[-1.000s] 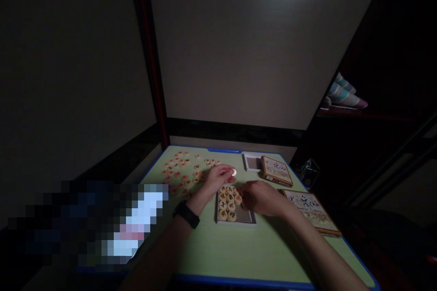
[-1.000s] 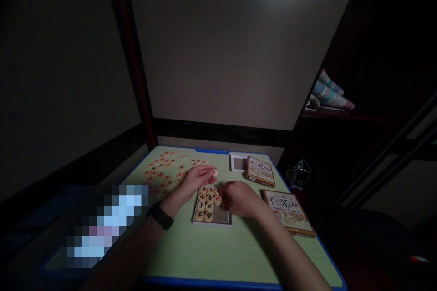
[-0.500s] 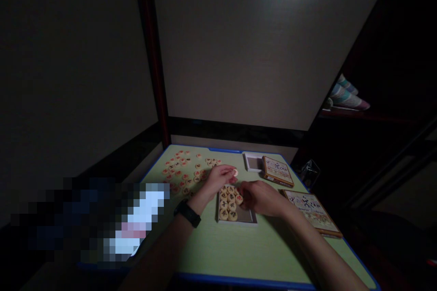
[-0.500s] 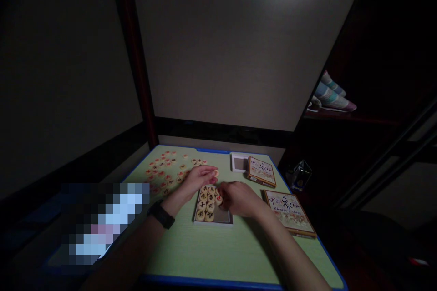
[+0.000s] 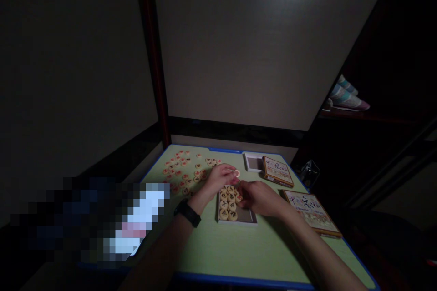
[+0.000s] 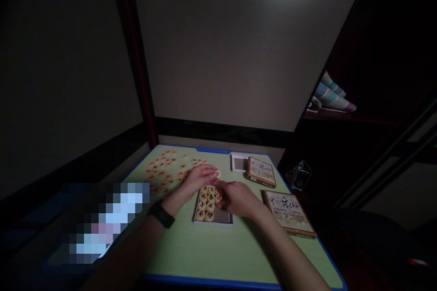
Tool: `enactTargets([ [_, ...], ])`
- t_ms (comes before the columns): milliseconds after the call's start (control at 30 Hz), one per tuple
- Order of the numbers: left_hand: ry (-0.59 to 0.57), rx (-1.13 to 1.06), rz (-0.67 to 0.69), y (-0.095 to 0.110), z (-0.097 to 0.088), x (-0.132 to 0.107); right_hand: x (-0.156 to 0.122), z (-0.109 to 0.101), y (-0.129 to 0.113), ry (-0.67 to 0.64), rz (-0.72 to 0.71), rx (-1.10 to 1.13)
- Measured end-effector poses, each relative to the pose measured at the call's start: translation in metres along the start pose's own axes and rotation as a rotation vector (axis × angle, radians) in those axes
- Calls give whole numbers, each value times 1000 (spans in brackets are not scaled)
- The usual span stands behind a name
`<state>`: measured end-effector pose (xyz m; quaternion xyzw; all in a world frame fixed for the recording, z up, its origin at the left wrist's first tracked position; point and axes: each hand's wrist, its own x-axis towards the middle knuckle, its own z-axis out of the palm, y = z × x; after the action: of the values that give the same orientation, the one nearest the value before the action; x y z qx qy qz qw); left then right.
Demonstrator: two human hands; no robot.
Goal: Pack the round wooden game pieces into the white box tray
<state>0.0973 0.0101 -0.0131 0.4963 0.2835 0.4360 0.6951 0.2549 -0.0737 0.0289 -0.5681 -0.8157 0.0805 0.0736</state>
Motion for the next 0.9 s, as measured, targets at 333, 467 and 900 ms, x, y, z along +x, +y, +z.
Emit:
enactTargets([
  [333, -86, 130, 40, -1, 0, 2, 0, -5, 9, 288, 10, 100],
  [467, -209, 147, 24, -2, -1, 0, -1, -6, 5, 247, -57, 23],
  [900, -87, 273, 113, -4, 0, 5, -6, -15, 2, 119, 40, -52],
])
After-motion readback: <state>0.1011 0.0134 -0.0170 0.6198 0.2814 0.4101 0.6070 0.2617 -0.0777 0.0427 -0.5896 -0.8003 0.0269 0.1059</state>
